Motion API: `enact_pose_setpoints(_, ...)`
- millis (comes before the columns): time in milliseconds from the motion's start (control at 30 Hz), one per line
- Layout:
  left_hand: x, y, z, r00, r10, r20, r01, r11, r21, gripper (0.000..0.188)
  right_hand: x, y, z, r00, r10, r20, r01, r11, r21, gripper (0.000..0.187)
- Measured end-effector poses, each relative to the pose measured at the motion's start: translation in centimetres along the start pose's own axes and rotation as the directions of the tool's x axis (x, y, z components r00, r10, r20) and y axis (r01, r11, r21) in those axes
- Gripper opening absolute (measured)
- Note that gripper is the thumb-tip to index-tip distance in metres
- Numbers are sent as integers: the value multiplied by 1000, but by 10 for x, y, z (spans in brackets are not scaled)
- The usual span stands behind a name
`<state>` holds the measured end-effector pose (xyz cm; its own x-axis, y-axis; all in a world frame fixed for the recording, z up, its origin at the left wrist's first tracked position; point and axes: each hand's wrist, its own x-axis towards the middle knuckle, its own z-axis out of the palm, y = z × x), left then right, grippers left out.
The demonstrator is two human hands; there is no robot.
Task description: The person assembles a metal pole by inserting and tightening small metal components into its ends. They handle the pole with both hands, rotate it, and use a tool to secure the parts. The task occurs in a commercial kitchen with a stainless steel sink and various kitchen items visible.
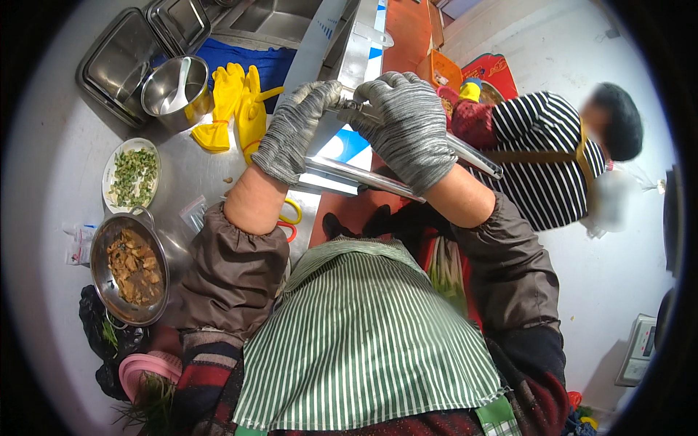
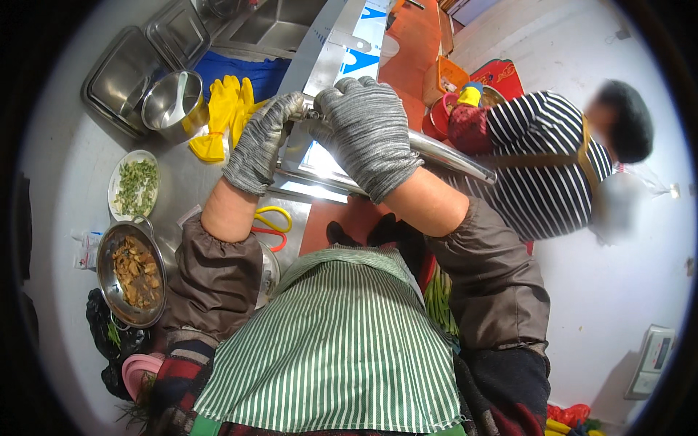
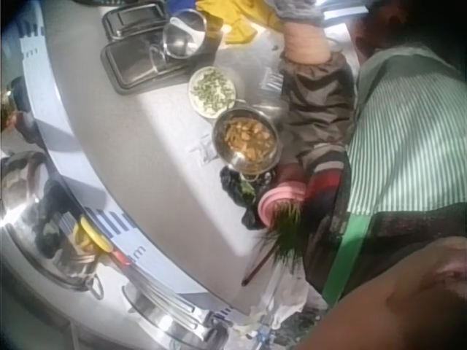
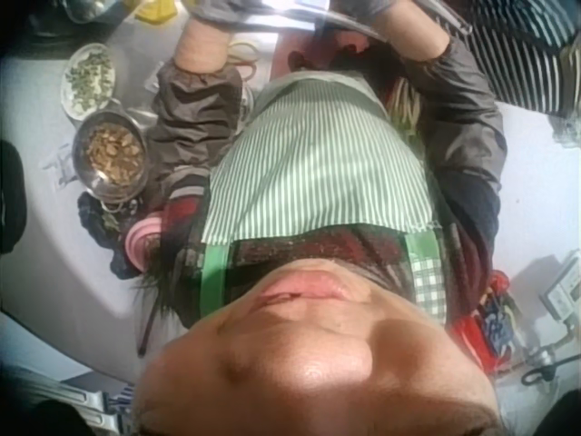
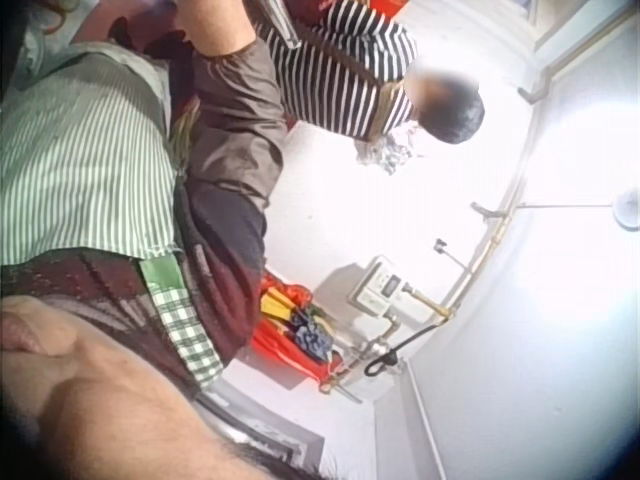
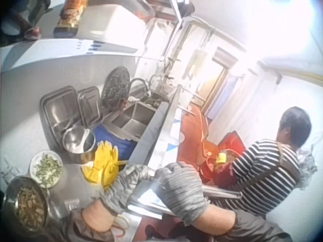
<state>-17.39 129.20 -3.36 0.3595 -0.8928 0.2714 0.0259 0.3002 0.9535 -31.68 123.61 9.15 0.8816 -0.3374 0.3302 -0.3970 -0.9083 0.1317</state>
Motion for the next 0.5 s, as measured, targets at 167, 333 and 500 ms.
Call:
enact_pose_setpoints(167,2,8,0,997,70,-18,-67,992,107,22,2,-6,7,999,13,-32,-13,1000,12,25)
enact_pose_setpoints(333,1,20,2,1000,-7,-13,7,1000,22,22,2,0,4,998,-2,-68,6,999,53,22)
enact_pose_setpoints(500,-2,21,3,996,-91,-1,91,995,-45,26,-1,1,3,999,-21,-38,22,999,27,23)
